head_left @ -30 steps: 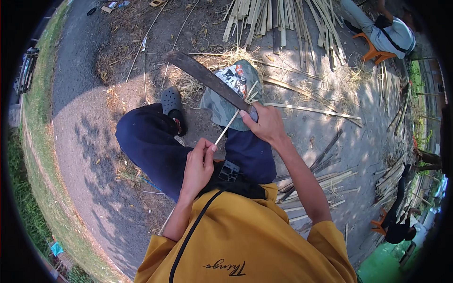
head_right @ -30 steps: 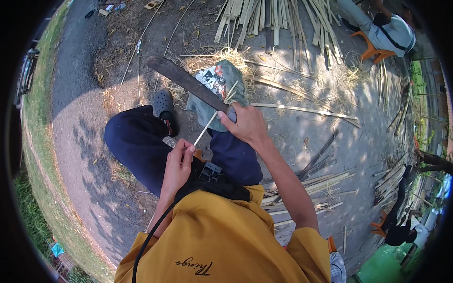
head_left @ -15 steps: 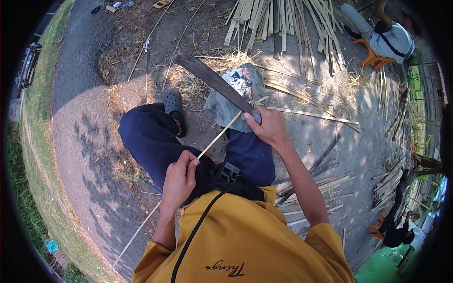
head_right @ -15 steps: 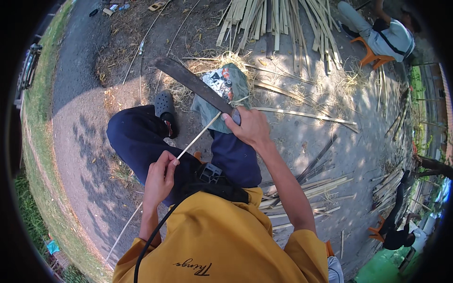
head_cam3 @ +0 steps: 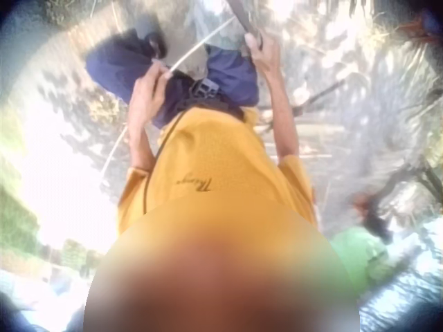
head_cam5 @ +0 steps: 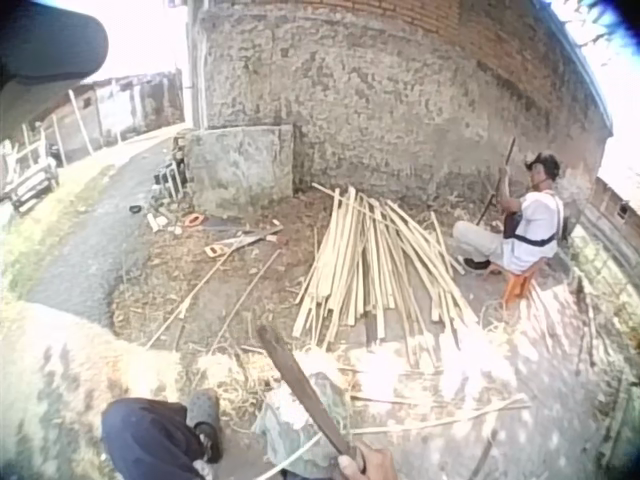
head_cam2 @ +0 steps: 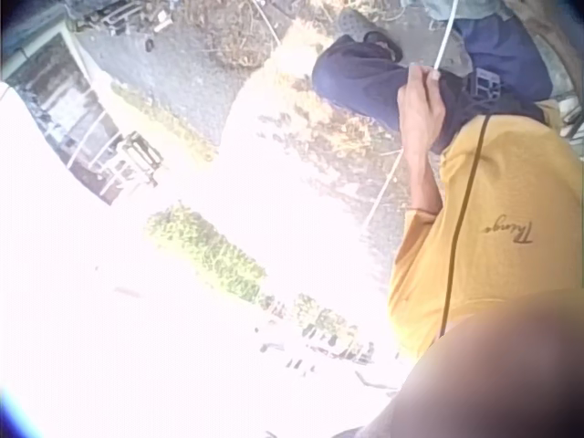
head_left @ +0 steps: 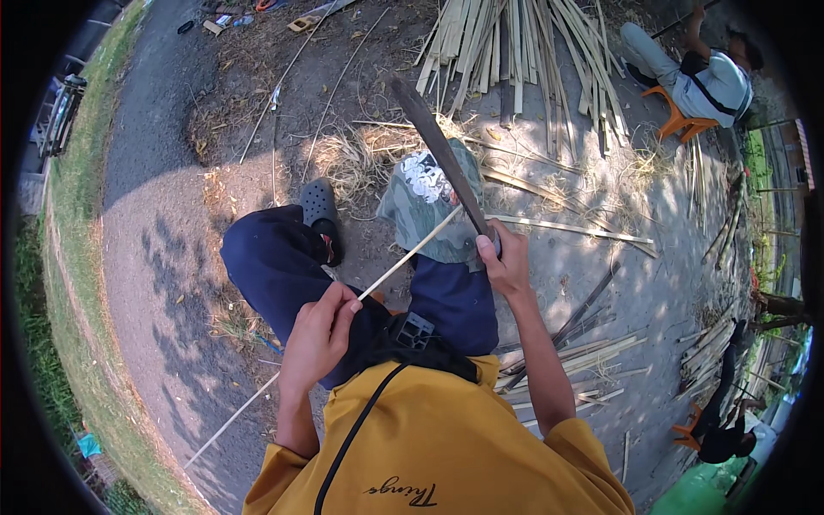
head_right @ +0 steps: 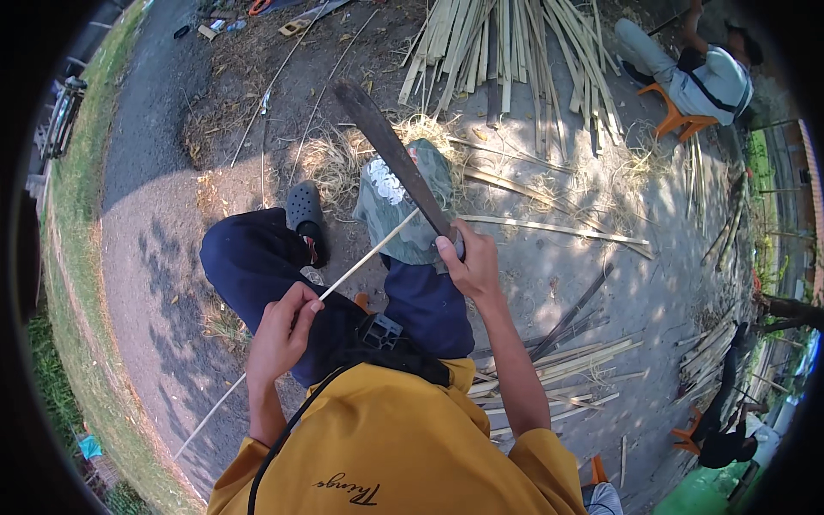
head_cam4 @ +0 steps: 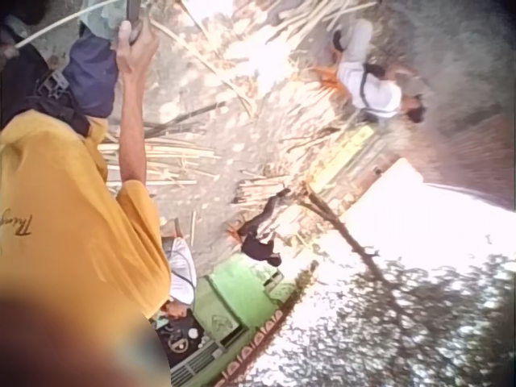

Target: The person uses a large knife to strip bark or thin layers from a long, thin wooden stick while sitting outside.

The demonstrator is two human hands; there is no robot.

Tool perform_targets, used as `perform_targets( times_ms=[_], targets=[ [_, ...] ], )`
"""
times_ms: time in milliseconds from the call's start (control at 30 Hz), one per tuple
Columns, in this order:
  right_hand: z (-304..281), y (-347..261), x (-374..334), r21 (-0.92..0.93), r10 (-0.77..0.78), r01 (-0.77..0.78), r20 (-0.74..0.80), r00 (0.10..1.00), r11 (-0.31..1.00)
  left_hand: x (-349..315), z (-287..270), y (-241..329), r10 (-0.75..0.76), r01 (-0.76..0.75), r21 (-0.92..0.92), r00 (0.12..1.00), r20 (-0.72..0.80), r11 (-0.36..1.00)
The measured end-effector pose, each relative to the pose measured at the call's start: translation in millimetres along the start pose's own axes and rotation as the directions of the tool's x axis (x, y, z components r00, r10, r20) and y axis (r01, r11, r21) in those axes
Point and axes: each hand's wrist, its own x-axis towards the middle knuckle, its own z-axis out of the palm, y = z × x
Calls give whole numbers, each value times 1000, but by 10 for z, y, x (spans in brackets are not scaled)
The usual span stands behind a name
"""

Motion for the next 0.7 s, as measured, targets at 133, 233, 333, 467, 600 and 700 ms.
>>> perform_targets(
  times_ms=[133, 233, 333, 467, 600, 700],
  targets=[
    [-34, -162, -6, 27, -27, 28, -40, 999, 999, 502, 340, -11, 73, -75, -140, 997, -18, 987],
    [-11, -208, 27, -60, -39, 40, 18, 999, 997, 930, 675, -171, 97, -79, -212, 993, 74, 974],
    [67, -214, 57, -250, -59, 81, 95, 994, 965, 1136, 959, -187, 86, -53, -328, 993, 86, 943],
    [161, -236, 92, -395, -60, 100, 114, 992, 913, 1250, 1164, -357, 59, -27, -396, 996, 68, 918],
    [119, -236, 172, -408, -22, 95, 180, 983, 908, 1256, 1143, -219, -92, 230, -645, 966, 240, 729],
    [125, -226, 189, -381, -33, 116, 218, 975, 917, 1294, 1109, -203, -157, 400, -728, 911, 380, 556]
  ],
)
